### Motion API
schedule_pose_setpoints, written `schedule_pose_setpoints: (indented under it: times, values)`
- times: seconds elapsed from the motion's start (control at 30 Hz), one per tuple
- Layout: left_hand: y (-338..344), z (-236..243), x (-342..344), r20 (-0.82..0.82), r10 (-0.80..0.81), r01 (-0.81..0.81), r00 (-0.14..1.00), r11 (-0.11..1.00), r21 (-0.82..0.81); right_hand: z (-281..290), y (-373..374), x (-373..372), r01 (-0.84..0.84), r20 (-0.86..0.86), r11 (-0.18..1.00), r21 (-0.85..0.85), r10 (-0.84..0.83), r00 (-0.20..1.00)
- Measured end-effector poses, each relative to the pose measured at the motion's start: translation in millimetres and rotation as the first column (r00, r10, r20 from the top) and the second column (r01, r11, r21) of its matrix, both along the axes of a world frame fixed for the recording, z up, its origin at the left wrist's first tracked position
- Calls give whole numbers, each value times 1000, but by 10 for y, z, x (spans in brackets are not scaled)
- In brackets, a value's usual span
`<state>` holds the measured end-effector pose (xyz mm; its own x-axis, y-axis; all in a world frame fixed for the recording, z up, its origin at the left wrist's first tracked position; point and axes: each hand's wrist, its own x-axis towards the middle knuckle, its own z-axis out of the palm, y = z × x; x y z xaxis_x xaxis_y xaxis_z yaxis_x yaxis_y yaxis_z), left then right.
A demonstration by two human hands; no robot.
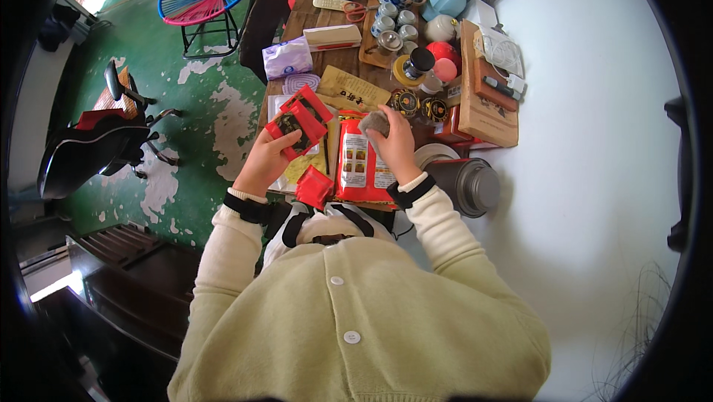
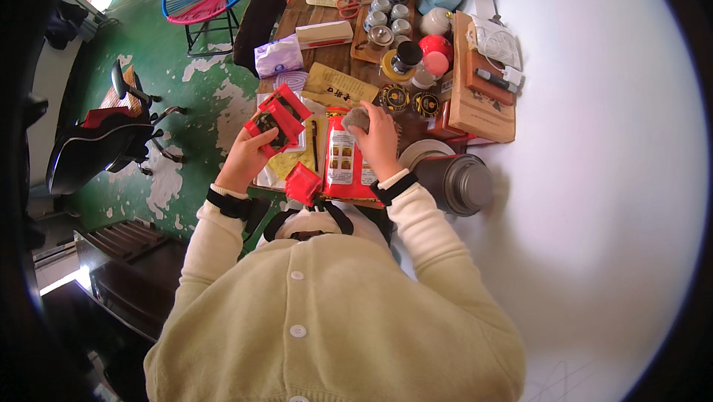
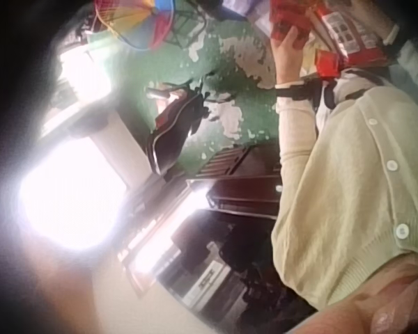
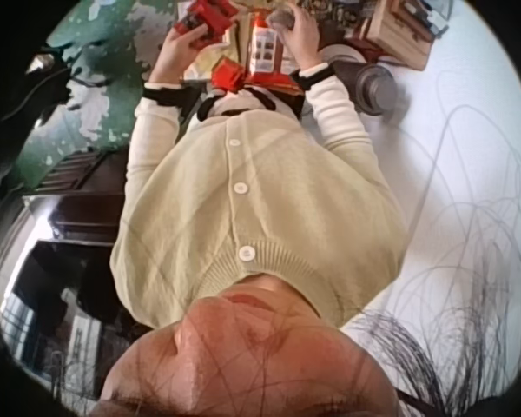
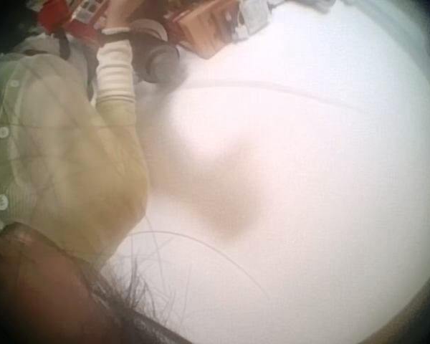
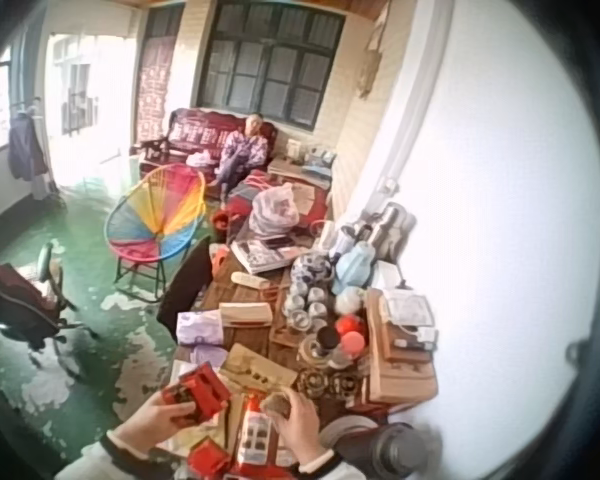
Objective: The person stands at a cluttered table and repeatedly wipes red packets with a gray cloth, then places them into a clear plastic container. The person handles the packets one at a time, occasionally adjusting the container and other items on the table.
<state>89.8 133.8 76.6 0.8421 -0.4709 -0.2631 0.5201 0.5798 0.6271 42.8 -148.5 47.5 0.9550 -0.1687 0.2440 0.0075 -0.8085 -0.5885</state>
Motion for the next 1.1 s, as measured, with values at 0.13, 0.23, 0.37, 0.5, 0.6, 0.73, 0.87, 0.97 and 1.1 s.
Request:
schedule_pose_setpoints:
  times: [0.13,0.23,0.37,0.5,0.6,0.73,0.87,0.97,1.1]
  values:
    - [-21,-19,-7,-11,-12,12,1000,1000,9,-288,-54,-149,-24,-116,1000,-3,23,993]
    - [-54,-21,-23,-25,18,-17,1000,1000,6,-393,-70,-203,-8,-145,1000,14,10,989]
    - [-92,9,-18,-15,-2,2,1000,1000,-16,-362,-68,-213,2,-159,999,51,6,987]
    - [-118,84,-34,-16,-29,28,999,999,-30,-94,44,-123,25,131,993,-114,-10,991]
    - [-160,158,-43,10,-71,72,997,996,-47,256,158,-27,-72,234,997,35,62,970]
    - [-238,245,-66,33,-95,96,995,995,-34,563,467,15,-230,199,953,199,190,961]
    - [-274,282,-77,58,-83,86,995,995,-51,633,606,15,-195,38,908,372,195,980]
    - [-266,273,-68,64,-94,97,993,994,-52,630,628,27,-136,-36,855,500,178,983]
    - [-260,218,-83,61,-62,65,996,997,-48,691,545,10,-70,-42,856,513,107,993]
